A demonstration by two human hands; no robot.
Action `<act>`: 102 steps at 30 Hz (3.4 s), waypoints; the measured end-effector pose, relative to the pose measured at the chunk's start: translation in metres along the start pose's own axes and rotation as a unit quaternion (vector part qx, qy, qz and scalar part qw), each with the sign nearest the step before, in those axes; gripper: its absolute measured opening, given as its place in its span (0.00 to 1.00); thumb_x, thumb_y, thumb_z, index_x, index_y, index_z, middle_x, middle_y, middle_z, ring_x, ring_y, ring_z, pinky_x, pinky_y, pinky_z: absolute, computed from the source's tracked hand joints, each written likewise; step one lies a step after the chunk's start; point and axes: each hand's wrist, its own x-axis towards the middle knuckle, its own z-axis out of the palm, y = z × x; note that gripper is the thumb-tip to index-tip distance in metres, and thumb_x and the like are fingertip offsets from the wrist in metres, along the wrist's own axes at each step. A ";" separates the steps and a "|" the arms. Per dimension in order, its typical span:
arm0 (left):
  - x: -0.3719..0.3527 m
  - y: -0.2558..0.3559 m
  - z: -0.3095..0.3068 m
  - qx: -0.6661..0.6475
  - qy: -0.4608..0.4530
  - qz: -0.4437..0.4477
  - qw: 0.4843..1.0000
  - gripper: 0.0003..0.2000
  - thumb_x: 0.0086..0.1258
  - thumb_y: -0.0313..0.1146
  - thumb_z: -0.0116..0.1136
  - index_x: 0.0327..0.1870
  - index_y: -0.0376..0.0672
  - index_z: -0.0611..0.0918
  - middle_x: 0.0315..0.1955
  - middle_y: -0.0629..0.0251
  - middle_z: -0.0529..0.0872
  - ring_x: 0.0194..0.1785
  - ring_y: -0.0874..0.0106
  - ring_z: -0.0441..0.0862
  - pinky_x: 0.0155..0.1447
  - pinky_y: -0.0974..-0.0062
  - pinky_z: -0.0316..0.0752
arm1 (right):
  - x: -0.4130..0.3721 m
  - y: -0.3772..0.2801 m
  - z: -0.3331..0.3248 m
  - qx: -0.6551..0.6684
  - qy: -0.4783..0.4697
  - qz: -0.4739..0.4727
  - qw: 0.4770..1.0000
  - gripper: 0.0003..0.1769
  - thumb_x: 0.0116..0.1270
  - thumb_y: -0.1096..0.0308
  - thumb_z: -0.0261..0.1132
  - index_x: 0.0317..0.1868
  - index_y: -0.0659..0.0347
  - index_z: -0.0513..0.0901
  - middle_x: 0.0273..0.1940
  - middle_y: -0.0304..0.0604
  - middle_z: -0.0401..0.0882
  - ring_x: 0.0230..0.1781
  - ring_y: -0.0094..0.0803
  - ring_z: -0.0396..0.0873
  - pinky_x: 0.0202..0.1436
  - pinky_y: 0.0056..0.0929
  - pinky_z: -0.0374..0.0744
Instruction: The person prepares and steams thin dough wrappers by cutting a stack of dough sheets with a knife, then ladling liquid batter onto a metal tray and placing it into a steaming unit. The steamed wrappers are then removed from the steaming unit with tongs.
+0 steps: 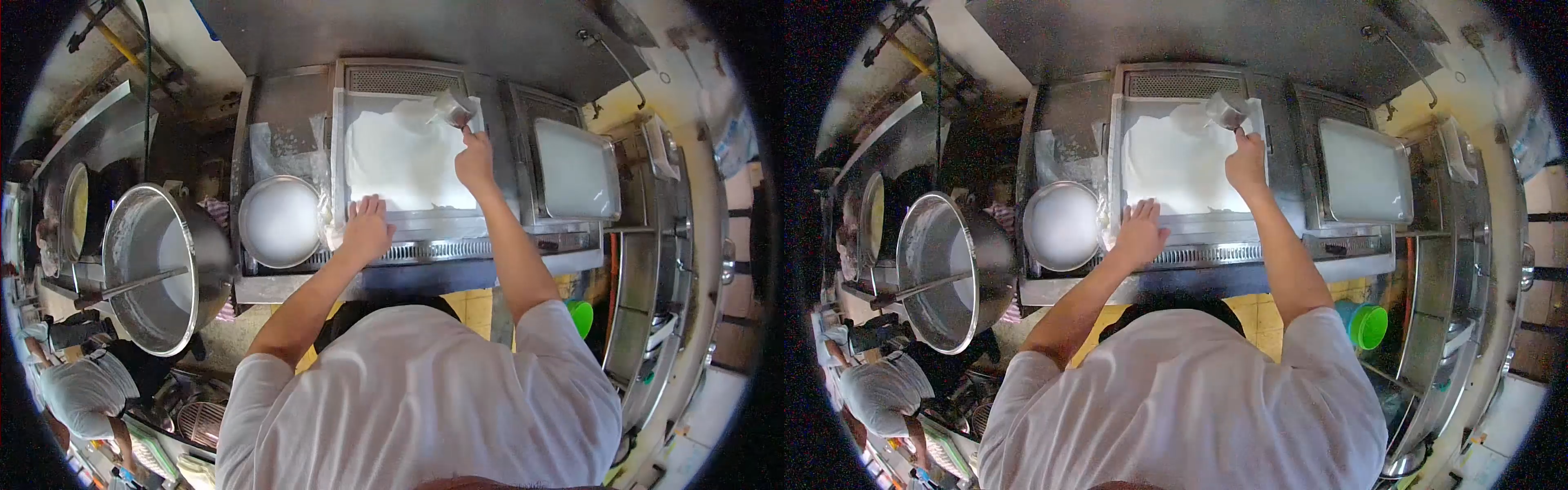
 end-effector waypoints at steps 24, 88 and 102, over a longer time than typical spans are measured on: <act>0.201 0.008 0.010 0.212 -0.017 -0.149 0.966 0.46 0.77 0.66 0.36 0.81 0.34 0.48 0.82 0.43 0.42 0.84 0.47 0.35 0.81 0.38 0.29 | -0.125 0.018 -0.087 0.229 -0.016 0.091 0.969 0.26 0.64 0.89 0.52 0.62 0.73 0.78 0.42 0.52 0.78 0.40 0.37 0.78 0.46 0.29 0.78; -0.837 0.139 0.069 0.061 0.491 -0.843 0.212 0.20 0.70 0.46 0.63 0.53 0.39 0.84 0.39 0.47 0.90 0.45 0.55 0.88 0.52 0.57 0.80 | -0.208 -0.285 0.254 0.593 -0.443 0.402 0.538 0.08 0.66 0.86 0.53 0.43 0.70 0.74 0.41 0.54 0.76 0.38 0.43 0.78 0.44 0.39 0.84; -0.929 0.115 0.153 -0.023 0.674 -0.735 0.066 0.20 0.63 0.44 0.63 0.37 0.29 0.87 0.27 0.53 0.88 0.29 0.62 0.84 0.34 0.57 0.76 | -0.282 -0.311 0.105 0.489 -0.531 0.178 0.669 0.27 0.68 0.80 0.60 0.67 0.70 0.68 0.39 0.47 0.81 0.35 0.33 0.80 0.39 0.35 0.83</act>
